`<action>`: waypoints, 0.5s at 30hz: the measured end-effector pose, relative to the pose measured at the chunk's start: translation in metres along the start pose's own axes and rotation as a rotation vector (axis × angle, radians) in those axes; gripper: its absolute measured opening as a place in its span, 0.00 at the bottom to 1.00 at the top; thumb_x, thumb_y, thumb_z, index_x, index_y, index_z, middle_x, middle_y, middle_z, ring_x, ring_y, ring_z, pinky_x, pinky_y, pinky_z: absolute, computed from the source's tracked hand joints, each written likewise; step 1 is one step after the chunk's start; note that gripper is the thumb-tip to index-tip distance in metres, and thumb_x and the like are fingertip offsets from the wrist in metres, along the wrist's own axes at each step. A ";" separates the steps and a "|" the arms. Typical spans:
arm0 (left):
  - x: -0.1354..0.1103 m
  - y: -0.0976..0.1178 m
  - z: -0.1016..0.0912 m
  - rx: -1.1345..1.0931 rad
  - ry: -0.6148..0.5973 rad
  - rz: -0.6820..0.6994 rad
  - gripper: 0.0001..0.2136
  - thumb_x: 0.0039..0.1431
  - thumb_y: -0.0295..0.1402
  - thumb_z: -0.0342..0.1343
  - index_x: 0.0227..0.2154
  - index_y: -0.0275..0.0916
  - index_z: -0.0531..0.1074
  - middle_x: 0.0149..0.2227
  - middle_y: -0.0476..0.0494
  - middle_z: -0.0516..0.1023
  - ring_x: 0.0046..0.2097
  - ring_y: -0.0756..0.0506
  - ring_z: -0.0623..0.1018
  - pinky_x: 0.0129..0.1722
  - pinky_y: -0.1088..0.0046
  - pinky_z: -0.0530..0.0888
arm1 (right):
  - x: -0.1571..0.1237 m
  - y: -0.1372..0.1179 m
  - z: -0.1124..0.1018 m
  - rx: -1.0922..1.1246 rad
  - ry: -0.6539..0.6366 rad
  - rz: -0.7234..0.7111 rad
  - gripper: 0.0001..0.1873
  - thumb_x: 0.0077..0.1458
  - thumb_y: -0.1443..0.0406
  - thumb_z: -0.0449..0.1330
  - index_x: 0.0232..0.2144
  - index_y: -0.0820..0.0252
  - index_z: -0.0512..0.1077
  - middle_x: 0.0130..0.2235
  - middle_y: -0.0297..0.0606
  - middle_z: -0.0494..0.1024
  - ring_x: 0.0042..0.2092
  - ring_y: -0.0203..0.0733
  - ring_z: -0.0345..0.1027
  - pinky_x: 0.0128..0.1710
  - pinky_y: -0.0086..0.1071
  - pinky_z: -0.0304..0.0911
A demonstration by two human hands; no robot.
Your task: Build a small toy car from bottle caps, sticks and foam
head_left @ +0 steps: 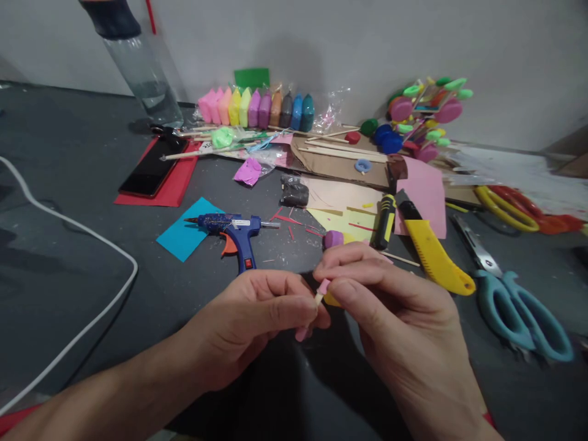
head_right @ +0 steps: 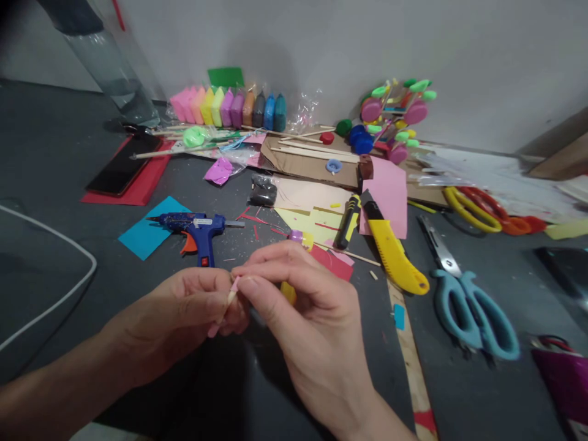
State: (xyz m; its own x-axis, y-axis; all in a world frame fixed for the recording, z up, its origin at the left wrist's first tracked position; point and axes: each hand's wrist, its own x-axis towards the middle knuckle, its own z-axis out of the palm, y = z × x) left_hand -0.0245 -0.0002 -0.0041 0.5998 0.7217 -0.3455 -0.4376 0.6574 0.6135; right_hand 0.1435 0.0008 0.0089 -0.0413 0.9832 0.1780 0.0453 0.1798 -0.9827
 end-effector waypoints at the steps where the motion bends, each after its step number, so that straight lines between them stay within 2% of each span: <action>1: 0.000 0.000 0.000 0.004 0.002 0.001 0.12 0.54 0.36 0.69 0.21 0.36 0.77 0.25 0.50 0.76 0.32 0.51 0.70 0.37 0.75 0.64 | 0.000 0.000 0.000 -0.009 0.002 -0.004 0.07 0.56 0.67 0.68 0.30 0.48 0.83 0.33 0.33 0.82 0.40 0.38 0.75 0.40 0.30 0.72; 5: 0.002 0.000 0.000 0.016 0.015 0.005 0.13 0.53 0.37 0.69 0.21 0.36 0.76 0.25 0.49 0.75 0.31 0.50 0.70 0.37 0.74 0.64 | -0.002 0.001 -0.002 -0.020 -0.009 -0.018 0.06 0.57 0.67 0.68 0.30 0.48 0.83 0.33 0.33 0.82 0.40 0.39 0.75 0.40 0.32 0.72; 15: 0.002 0.001 0.000 0.001 -0.003 0.009 0.12 0.55 0.36 0.68 0.20 0.36 0.77 0.25 0.49 0.75 0.31 0.51 0.69 0.37 0.74 0.63 | -0.001 0.000 -0.003 -0.015 -0.043 -0.028 0.07 0.57 0.67 0.68 0.31 0.47 0.83 0.32 0.31 0.82 0.39 0.37 0.74 0.39 0.29 0.72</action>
State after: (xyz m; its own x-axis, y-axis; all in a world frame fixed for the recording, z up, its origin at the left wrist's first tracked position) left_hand -0.0237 0.0014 -0.0041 0.5982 0.7267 -0.3377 -0.4422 0.6508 0.6172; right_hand 0.1470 0.0000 0.0085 -0.0859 0.9754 0.2031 0.0586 0.2084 -0.9763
